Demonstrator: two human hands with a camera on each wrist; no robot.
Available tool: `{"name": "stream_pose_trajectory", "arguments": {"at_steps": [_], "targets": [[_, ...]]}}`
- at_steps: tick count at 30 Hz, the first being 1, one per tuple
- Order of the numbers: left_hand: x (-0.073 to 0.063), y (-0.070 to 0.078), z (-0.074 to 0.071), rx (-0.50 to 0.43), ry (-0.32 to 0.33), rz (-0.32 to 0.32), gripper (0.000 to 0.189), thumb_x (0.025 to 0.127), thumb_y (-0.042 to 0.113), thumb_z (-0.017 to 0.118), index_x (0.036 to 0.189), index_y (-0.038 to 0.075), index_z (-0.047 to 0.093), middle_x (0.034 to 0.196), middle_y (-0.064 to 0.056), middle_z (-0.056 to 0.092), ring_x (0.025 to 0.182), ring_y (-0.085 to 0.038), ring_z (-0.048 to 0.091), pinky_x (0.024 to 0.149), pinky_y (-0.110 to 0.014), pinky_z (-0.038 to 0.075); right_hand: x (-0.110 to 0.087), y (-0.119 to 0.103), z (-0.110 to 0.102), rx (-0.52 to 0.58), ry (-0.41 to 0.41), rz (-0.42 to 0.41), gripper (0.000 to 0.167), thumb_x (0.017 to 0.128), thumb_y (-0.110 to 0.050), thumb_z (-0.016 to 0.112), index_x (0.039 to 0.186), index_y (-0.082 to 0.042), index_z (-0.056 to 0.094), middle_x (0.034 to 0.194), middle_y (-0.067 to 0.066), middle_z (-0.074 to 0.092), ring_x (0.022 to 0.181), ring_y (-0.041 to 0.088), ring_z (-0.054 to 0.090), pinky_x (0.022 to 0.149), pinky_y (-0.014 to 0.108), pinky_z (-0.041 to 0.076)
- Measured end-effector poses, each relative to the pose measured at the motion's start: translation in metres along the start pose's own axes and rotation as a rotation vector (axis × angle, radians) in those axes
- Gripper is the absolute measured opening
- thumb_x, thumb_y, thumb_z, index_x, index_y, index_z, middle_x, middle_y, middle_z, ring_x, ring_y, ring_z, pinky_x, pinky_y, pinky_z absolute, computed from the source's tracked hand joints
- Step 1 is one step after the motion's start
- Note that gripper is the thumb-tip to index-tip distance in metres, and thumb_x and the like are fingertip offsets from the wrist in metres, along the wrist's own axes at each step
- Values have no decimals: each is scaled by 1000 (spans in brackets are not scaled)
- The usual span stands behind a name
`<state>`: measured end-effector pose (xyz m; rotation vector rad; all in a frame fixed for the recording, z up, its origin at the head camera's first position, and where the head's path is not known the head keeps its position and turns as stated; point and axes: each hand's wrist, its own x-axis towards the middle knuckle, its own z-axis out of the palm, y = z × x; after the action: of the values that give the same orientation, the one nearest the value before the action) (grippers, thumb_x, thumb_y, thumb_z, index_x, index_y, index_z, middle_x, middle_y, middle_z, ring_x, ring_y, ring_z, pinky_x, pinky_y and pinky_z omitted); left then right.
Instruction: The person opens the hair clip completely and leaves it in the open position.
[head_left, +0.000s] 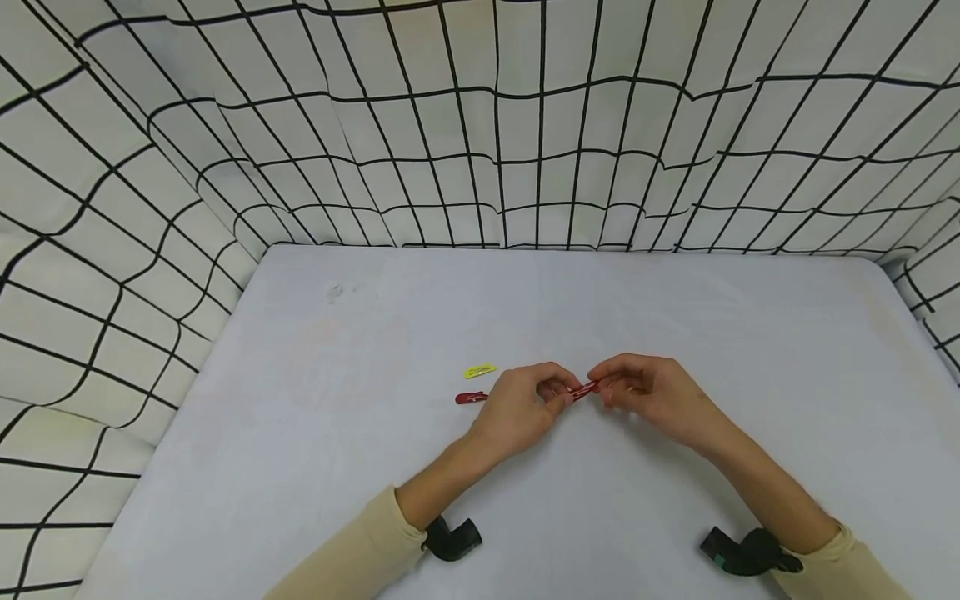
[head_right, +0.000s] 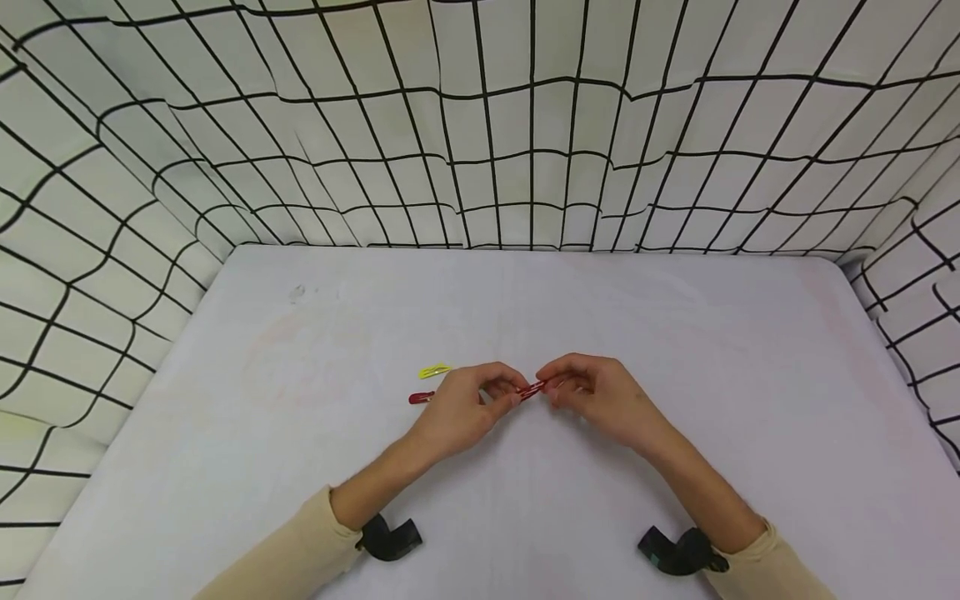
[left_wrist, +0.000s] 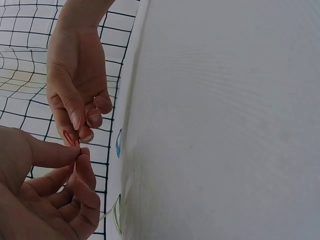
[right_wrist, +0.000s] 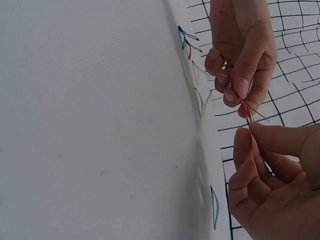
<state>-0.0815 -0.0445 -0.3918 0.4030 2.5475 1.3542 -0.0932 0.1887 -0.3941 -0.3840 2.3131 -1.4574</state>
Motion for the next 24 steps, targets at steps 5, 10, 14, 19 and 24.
{"name": "stream_pose_trajectory", "arguments": {"at_steps": [5, 10, 14, 19, 24], "targets": [[0, -2, 1, -8, -21, 3, 17, 96, 6, 71, 110, 15, 74, 86, 4, 71, 76, -5, 62, 71, -20, 48, 1, 1, 2, -79, 35, -19, 20, 92, -11, 78, 112, -14, 74, 94, 6, 76, 83, 15, 70, 66, 26, 55], [0, -3, 2, -23, -34, 4, 17, 95, 4, 68, 110, 12, 71, 88, 3, 73, 77, -4, 63, 72, -19, 49, 2, 1, 6, -177, 83, -32, 17, 90, -12, 82, 104, -19, 76, 92, -1, 75, 83, 11, 69, 67, 24, 55], [0, -4, 3, -31, -41, -6, 16, 95, 4, 68, 109, 12, 70, 89, 3, 74, 77, -3, 63, 73, -19, 49, 2, 0, 8, -242, 109, -74, 16, 88, -9, 83, 99, -20, 77, 89, -4, 75, 81, 9, 67, 68, 22, 54], [0, -5, 3, -6, -35, 3, 15, 95, 6, 70, 108, 14, 70, 88, 3, 73, 75, -2, 63, 72, -19, 48, 2, 1, 11, -301, 122, -121, 17, 87, -8, 83, 95, -21, 77, 87, -7, 74, 79, 6, 65, 69, 22, 53], [-1, -4, 3, 98, -38, 26, 14, 93, 10, 76, 105, 16, 72, 85, 6, 71, 75, -2, 61, 70, -18, 49, 3, 2, 11, -306, 115, -127, 20, 86, -5, 83, 94, -22, 77, 84, -7, 71, 77, 6, 62, 68, 22, 52]]}}
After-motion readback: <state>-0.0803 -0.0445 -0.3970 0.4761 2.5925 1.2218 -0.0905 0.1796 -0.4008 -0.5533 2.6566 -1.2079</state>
